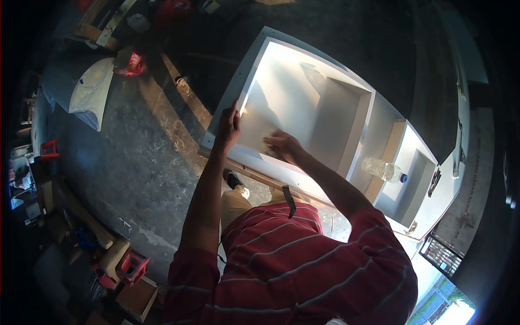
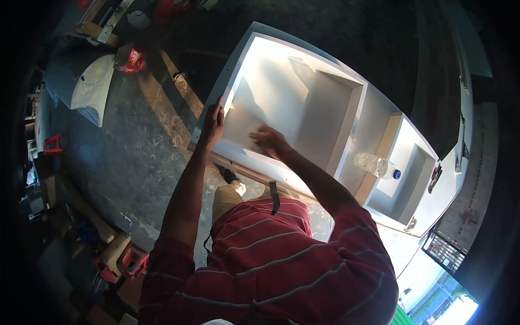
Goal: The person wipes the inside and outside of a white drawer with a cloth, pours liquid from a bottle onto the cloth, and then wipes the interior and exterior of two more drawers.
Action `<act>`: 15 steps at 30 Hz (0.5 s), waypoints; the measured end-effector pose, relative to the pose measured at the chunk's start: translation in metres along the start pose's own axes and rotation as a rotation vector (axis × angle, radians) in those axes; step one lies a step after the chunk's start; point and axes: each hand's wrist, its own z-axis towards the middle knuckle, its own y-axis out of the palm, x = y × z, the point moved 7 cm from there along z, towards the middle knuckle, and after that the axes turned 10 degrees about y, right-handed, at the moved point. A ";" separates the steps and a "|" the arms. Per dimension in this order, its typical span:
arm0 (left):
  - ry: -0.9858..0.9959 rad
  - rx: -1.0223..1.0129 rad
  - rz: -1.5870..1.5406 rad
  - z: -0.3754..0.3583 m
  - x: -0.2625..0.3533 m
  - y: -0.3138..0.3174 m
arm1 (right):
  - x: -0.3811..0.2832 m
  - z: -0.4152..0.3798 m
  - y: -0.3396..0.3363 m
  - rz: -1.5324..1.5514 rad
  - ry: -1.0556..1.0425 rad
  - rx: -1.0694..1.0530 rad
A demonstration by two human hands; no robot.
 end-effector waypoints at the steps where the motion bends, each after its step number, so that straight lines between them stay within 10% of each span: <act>1: -0.041 -0.035 -0.005 -0.001 -0.001 0.000 | -0.008 0.014 0.029 0.190 -0.107 -0.179; 2: -0.041 -0.057 0.007 -0.003 0.001 0.003 | -0.016 0.026 0.037 0.214 -0.106 -0.186; 6: -0.033 -0.088 0.057 0.001 0.000 0.000 | -0.124 0.051 0.029 -1.680 -0.998 0.813; 8: -0.076 -0.105 0.022 -0.002 0.002 -0.001 | -0.163 0.035 -0.070 -1.460 -1.053 1.230; 9: -0.075 -0.111 0.015 -0.002 0.001 0.000 | -0.179 0.034 -0.136 -0.750 -0.798 0.837; 13: -0.041 -0.080 0.048 -0.002 0.003 -0.001 | -0.188 -0.049 -0.186 -1.083 -0.515 1.386; 15: -0.054 -0.084 0.027 0.000 0.003 -0.001 | -0.150 -0.010 -0.133 -1.374 -0.922 1.204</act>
